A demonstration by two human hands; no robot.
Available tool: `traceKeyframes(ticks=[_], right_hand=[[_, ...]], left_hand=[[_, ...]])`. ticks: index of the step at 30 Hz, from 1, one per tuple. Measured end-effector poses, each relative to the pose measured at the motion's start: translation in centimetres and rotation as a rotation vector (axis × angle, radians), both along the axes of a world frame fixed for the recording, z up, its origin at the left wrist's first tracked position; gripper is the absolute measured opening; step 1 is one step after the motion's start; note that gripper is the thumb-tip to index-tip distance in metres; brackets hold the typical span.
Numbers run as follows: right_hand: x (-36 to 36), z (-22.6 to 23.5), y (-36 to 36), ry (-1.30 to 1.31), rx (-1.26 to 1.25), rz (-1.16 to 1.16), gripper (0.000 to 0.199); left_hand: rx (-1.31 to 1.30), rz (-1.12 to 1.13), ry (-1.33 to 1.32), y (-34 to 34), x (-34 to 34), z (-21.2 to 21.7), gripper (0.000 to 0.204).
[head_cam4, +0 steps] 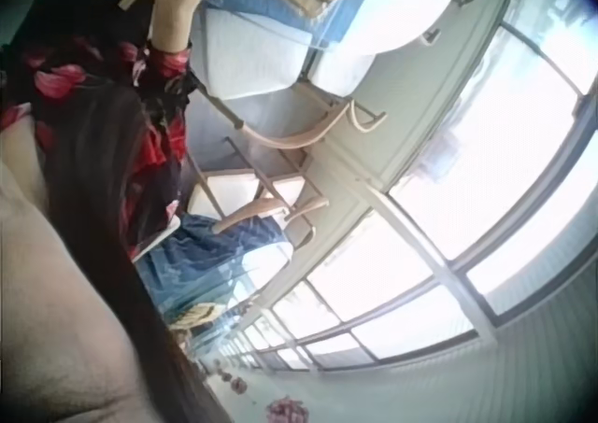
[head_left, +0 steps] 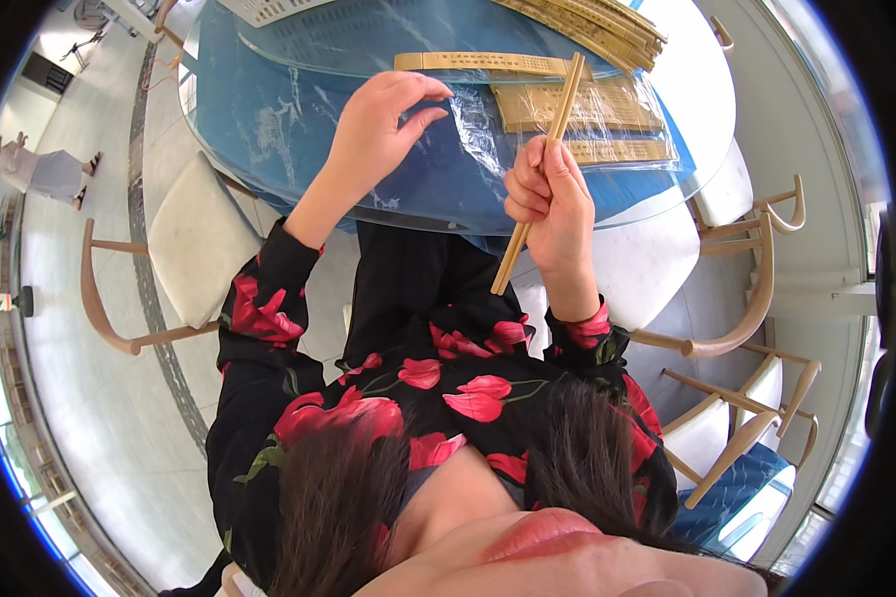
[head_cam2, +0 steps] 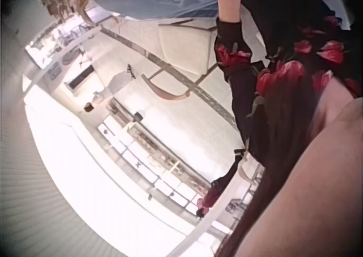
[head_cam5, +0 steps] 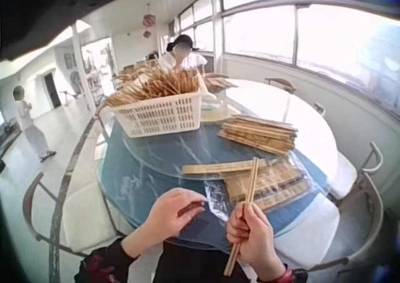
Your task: The person sits at a table and repeatedly picks up thin bamboo strips and wooden sticks. They align the strips with the sticks and place them into a white basket. The person continues this repetitive assembly process throughout the clip.
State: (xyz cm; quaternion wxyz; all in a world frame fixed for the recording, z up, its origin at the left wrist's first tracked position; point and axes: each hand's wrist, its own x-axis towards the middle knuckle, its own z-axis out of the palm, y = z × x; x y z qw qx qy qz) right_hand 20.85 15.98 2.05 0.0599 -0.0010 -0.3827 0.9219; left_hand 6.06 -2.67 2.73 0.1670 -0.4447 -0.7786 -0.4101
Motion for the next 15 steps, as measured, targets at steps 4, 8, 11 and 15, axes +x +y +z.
traceKeyframes(ticks=[4,8,11,15], right_hand=[[1.3,-0.8,0.1,-0.019,-0.024,-0.012,0.028],[2.2,-1.4,0.7,-0.047,-0.047,-0.032,0.028],[2.2,-2.0,1.0,-0.055,-0.056,-0.028,0.028],[1.8,-2.5,0.9,-0.059,-0.067,-0.009,0.027]], left_hand=[[-0.163,0.066,0.173,1.1,-8.1,-1.7,0.023],[-0.225,0.023,-0.044,1.7,-9.1,-1.5,0.02],[-0.195,0.012,-0.07,2.1,-9.1,-1.4,0.016],[-0.235,0.003,0.031,1.8,-8.8,-1.0,0.015]])
